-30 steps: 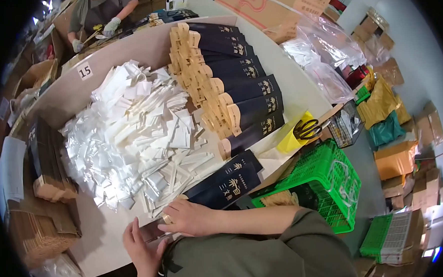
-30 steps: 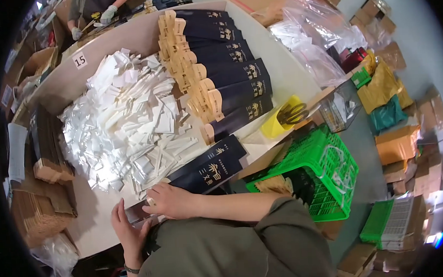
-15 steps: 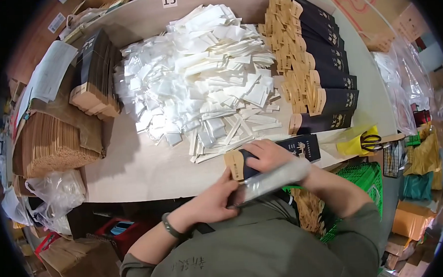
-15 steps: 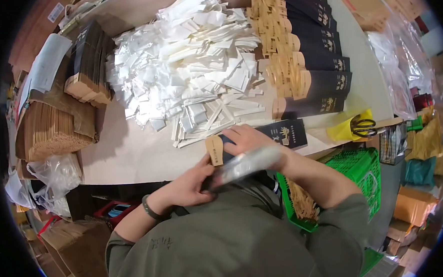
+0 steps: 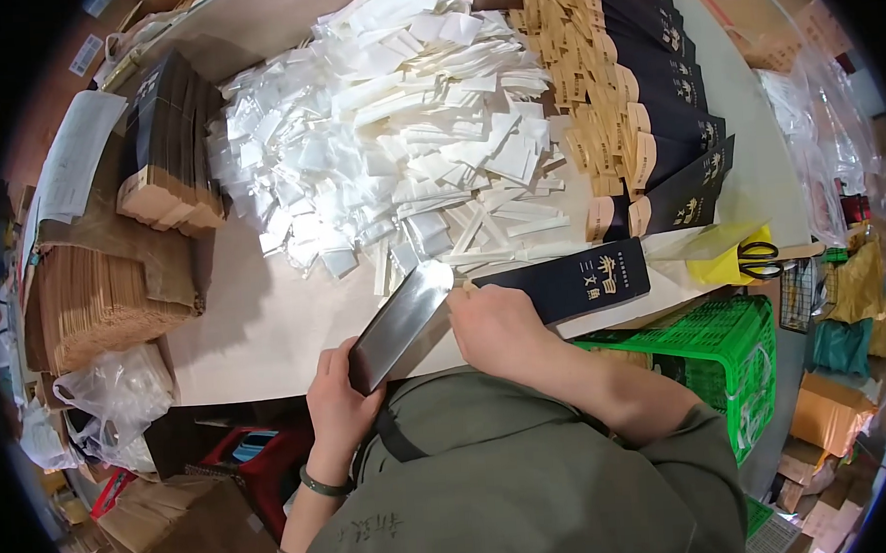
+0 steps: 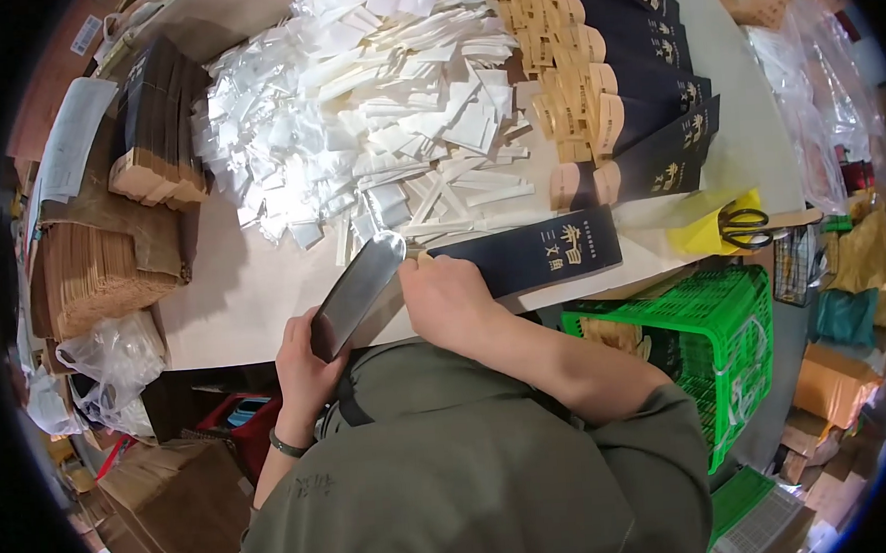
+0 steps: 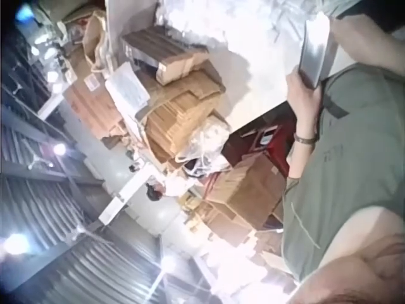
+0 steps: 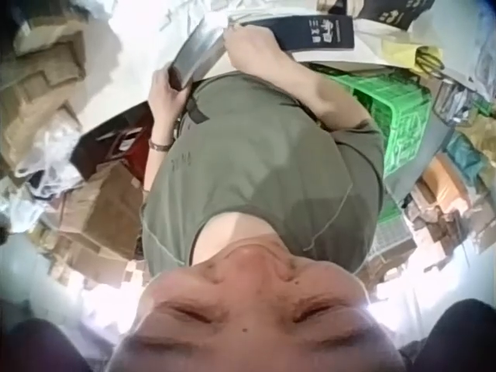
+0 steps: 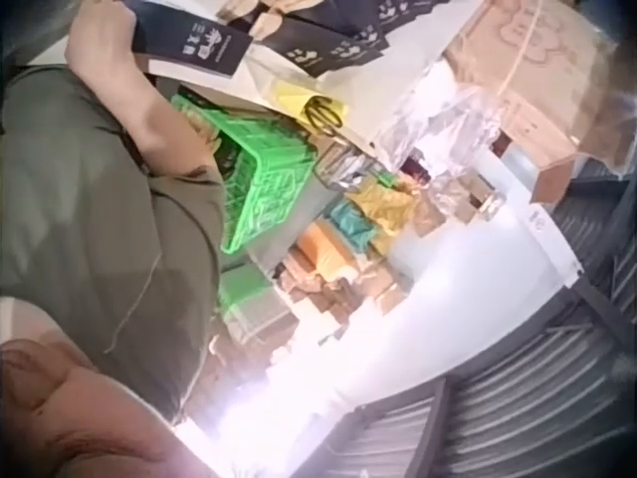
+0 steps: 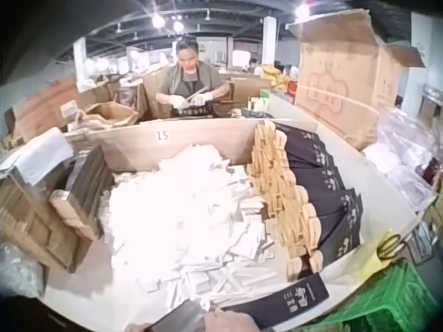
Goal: Packaging small white packets into cardboard sleeves using a scoop tool.
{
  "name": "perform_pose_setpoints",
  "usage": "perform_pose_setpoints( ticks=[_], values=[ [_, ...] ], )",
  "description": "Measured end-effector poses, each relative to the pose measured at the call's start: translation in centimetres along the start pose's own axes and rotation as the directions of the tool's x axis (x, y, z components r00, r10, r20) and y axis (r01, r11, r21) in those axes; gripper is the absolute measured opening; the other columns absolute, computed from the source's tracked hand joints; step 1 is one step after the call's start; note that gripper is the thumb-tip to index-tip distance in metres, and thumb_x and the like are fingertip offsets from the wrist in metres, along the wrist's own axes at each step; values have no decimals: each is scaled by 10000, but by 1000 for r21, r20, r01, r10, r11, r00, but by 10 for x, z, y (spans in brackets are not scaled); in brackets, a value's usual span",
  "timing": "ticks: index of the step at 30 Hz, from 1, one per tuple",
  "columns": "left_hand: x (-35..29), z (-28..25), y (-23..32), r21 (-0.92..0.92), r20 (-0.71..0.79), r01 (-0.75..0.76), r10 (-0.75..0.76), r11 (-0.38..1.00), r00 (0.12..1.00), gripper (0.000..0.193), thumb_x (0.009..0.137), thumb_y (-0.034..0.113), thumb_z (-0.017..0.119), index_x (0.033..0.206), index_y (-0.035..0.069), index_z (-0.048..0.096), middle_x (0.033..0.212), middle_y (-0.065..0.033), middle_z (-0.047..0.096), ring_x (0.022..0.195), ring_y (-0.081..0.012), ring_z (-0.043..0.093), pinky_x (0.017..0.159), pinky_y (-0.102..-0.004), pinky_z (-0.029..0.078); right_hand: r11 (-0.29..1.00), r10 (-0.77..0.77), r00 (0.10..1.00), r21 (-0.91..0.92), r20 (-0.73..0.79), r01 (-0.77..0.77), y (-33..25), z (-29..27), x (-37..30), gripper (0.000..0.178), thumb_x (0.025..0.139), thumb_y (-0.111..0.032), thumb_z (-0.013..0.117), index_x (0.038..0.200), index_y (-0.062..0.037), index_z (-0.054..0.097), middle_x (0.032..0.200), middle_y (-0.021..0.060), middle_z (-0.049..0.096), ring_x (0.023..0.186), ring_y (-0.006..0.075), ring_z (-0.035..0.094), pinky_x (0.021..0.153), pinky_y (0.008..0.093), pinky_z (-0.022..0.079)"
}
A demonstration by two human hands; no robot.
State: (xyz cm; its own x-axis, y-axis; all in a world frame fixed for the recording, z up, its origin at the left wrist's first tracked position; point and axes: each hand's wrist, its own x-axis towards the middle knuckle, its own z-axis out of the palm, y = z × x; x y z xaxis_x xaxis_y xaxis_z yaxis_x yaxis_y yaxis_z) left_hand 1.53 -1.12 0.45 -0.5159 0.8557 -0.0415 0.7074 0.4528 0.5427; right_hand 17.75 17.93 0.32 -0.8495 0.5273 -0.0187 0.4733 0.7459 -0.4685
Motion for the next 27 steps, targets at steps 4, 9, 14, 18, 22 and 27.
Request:
perform_pose_setpoints(
  ticks=[4, 9, 14, 18, 22, 27],
  values=[
    [-5, -15, -13, 71, 127, -75, 65, 995, 990, 670, 692, 176, 831, 1298, 95, 558, 1021, -128, 605, 895, -338, 634, 736, -406, 530, 986, 135, 988, 82, 80, -142, 8, 1, 3, 193, 823, -212, 631, 805, -20, 617, 670, 164, 636, 671, 367, 657, 632, 486, 524],
    [17, -26, 12, 114, 310, -268, 222, 957, 925, 737, 662, 165, 852, 1320, 51, 541, 1047, -116, 623, 937, -321, 636, 776, -394, 535, 963, -38, 999, 265, -24, 43, -17, 21, -1, 164, 783, -216, 644, 755, -56, 617, 691, 164, 627, 678, 378, 646, 631, 465, 522],
    [52, 5, 61, 7, 191, -536, 525, 844, 829, 909, 650, 263, 881, 1414, 28, 449, 1327, -200, 511, 1238, -391, 492, 1036, -455, 430, 846, -494, 862, 169, -112, 506, 30, -45, -6, 485, 692, -321, 828, 1017, -47, 595, 1017, 149, 606, 1063, 336, 576, 934, 443, 445],
    [74, 42, 96, -38, 272, -551, 539, 834, 797, 930, 632, 291, 884, 1418, 37, 458, 1262, -181, 538, 1165, -365, 523, 1005, -444, 436, 962, -249, 955, -73, 160, 263, 94, -67, -44, 622, 562, -257, 892, 1035, -16, 568, 1197, 198, 562, 1198, 386, 518, 1040, 483, 398],
    [69, 36, 65, 13, 260, -536, 515, 844, 817, 930, 604, 280, 890, 1402, 37, 479, 1204, -174, 554, 1095, -366, 549, 944, -445, 464, 933, -359, 925, 28, 123, 358, 83, -39, -27, 563, 569, -238, 870, 1000, -37, 569, 1208, 195, 550, 1185, 391, 524, 1002, 477, 428],
    [35, 8, 14, 127, 154, -387, 367, 913, 917, 962, 559, 256, 900, 1401, 42, 487, 1168, -176, 559, 1085, -368, 555, 930, -450, 477, 817, -574, 817, 99, 48, 568, 41, -7, 19, 443, 595, -206, 827, 938, -52, 593, 1158, 161, 549, 1152, 345, 525, 967, 449, 423]
  ],
)
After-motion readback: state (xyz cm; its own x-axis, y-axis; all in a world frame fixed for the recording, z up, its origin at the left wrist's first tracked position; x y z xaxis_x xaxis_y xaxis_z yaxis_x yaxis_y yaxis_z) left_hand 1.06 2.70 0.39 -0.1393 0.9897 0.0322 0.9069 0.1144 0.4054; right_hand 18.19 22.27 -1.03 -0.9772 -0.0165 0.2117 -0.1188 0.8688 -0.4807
